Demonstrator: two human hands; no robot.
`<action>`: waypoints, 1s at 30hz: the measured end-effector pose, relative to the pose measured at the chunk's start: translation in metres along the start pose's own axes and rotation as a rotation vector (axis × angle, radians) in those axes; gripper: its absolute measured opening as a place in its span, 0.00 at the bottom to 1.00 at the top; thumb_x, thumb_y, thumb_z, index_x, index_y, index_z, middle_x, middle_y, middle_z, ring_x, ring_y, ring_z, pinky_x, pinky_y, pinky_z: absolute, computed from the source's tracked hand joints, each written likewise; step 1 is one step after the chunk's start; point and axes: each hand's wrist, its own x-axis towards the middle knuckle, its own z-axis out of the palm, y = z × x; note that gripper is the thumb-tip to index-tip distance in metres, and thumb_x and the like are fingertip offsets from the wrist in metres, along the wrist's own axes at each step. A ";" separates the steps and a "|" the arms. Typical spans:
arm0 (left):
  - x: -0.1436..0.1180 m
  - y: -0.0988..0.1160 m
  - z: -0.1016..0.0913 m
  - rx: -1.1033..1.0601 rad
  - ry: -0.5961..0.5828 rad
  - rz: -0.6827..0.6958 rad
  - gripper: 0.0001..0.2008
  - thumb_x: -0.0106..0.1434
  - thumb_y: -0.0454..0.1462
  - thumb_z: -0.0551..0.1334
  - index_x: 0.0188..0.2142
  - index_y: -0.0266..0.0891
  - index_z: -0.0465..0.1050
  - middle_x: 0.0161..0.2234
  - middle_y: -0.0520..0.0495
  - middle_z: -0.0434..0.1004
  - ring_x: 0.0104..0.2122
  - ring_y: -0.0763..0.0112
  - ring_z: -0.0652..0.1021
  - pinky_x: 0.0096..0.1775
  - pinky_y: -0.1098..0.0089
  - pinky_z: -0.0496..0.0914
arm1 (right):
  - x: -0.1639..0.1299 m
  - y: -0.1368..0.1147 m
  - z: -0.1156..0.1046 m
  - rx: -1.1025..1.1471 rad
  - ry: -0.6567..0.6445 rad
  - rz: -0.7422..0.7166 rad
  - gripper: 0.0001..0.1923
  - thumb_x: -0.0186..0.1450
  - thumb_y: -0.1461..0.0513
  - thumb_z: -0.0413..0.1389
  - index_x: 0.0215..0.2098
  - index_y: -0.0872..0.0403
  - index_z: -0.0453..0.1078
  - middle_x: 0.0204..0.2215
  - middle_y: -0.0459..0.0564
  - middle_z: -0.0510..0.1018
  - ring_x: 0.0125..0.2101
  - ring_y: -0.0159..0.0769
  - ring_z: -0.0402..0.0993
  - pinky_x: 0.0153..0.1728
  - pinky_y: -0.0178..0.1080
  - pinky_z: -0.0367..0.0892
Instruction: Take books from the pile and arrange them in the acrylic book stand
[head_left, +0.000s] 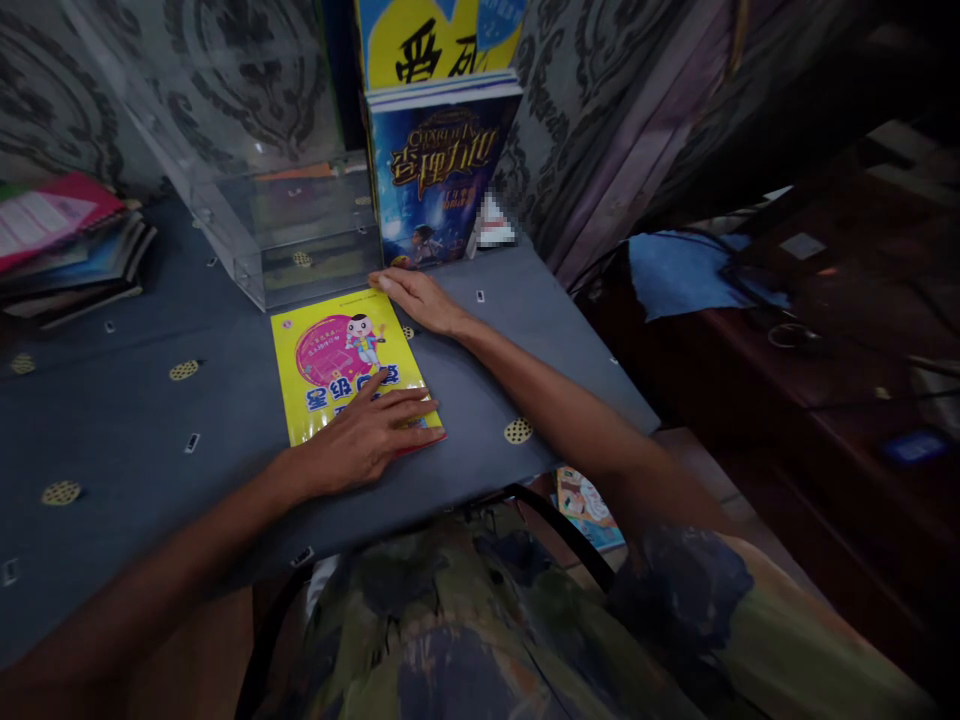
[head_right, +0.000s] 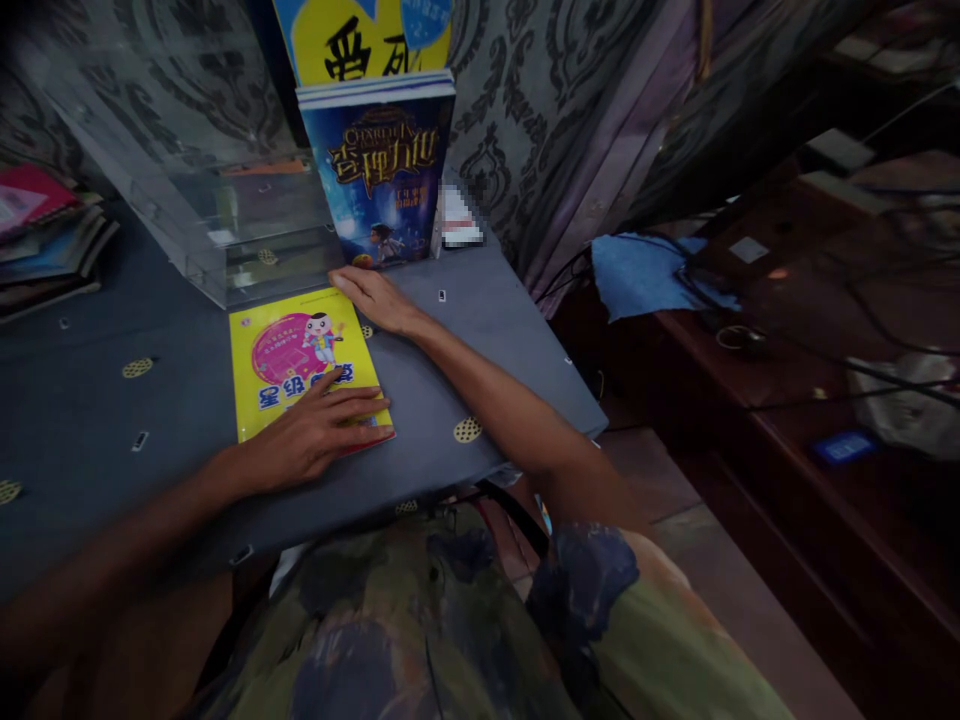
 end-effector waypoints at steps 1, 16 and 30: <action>0.000 0.000 0.000 -0.002 0.003 -0.002 0.25 0.69 0.29 0.55 0.61 0.52 0.70 0.63 0.45 0.71 0.65 0.57 0.68 0.67 0.38 0.47 | 0.000 0.000 0.000 -0.014 -0.006 -0.017 0.33 0.73 0.41 0.41 0.56 0.53 0.72 0.54 0.51 0.79 0.56 0.43 0.73 0.60 0.45 0.65; -0.004 -0.001 0.007 0.016 0.066 -0.004 0.23 0.70 0.28 0.53 0.59 0.50 0.71 0.64 0.43 0.69 0.64 0.60 0.69 0.66 0.38 0.49 | -0.027 -0.011 0.014 -0.220 -0.125 -0.055 0.26 0.73 0.56 0.46 0.68 0.51 0.61 0.66 0.51 0.68 0.67 0.44 0.61 0.71 0.57 0.45; -0.005 -0.003 0.010 -0.032 0.117 0.006 0.22 0.69 0.29 0.54 0.58 0.48 0.72 0.61 0.46 0.73 0.64 0.63 0.68 0.69 0.44 0.46 | -0.143 -0.065 0.005 -0.151 -0.146 -0.093 0.23 0.76 0.58 0.42 0.66 0.50 0.63 0.62 0.52 0.73 0.65 0.41 0.65 0.69 0.57 0.54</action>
